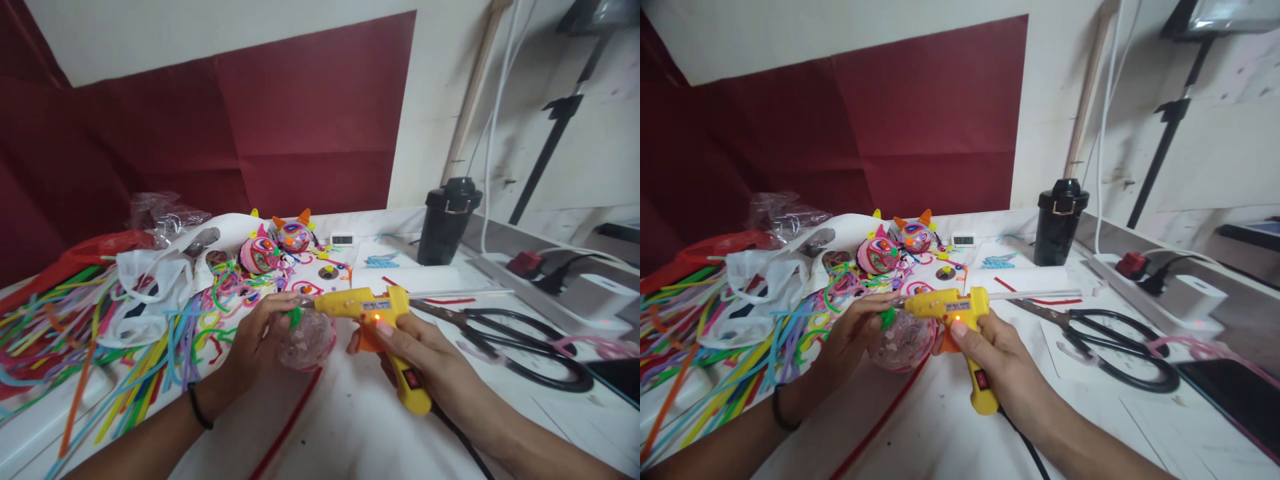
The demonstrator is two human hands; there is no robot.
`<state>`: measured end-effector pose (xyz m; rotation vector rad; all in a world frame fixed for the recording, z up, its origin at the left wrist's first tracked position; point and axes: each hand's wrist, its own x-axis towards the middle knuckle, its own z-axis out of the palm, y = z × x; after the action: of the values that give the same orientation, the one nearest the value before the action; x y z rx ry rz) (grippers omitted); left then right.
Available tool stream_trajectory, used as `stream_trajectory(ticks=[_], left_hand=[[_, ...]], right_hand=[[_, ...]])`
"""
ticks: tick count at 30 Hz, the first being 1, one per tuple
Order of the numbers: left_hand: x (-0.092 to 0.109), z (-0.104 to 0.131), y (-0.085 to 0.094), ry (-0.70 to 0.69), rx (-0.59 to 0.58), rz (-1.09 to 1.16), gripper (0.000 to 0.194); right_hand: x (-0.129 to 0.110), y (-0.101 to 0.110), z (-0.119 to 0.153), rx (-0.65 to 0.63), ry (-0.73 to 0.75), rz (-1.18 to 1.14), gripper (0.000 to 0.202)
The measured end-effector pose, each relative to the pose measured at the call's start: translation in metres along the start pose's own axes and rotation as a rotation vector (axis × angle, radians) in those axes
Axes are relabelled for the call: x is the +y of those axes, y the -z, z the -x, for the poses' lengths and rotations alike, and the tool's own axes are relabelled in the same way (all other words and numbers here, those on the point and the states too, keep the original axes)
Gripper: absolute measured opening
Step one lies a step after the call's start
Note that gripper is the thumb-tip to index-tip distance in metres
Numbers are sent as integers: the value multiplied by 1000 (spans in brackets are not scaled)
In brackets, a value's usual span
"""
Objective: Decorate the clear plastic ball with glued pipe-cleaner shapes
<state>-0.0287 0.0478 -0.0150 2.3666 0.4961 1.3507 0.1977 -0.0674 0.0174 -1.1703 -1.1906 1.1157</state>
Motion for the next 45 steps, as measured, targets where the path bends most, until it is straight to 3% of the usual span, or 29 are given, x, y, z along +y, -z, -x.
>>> stream_trajectory(ticks=[7,11,13,16,17,22,24,26,28,30,31,33,36,39,45], left_hand=[[1,0,1,4,-28,-44,22],[1,-1,2,-15,-47,-75,21],[0,-2,2,-11,-39,-101,21],[-1,-3,2,-14,-38,-109,21],[-1,-3,2,-16,-40,-106,21],[0,-2,2,19,-49,-94,21],[-2,-2,1,26,-48,-78,21],[-3,-1,1,19,-42,-64,20],[-5,-1,0,10,-47,-49,20],[-4,-1,0,6,-49,-34,20],[-4,-2,-1,5,-46,-28,21],[-2,-2,-1,6,-41,-19,20],[0,-3,-1,-5,-35,-20,19],[0,-3,-1,-13,-36,-44,19],[1,-5,-1,-53,-35,-22,20]], right_hand=[[-2,1,1,106,-126,-143,47],[1,25,-13,178,-170,-217,45],[4,44,-23,104,-181,-190,46],[9,70,-33,-185,-208,-78,49],[10,76,-34,-218,-219,-52,47],[17,83,-28,-370,-300,41,41],[15,81,-24,-417,-330,129,44],[8,79,-19,-391,-317,392,42],[-4,73,-14,-238,-240,870,35],[-19,61,-10,20,-138,1362,32],[-25,52,-9,110,-86,1476,32],[-35,31,-12,8,35,1369,28],[-39,-1,-26,-137,216,956,10],[-37,-22,-47,-188,384,747,9],[-37,-31,-73,-277,429,734,6]])
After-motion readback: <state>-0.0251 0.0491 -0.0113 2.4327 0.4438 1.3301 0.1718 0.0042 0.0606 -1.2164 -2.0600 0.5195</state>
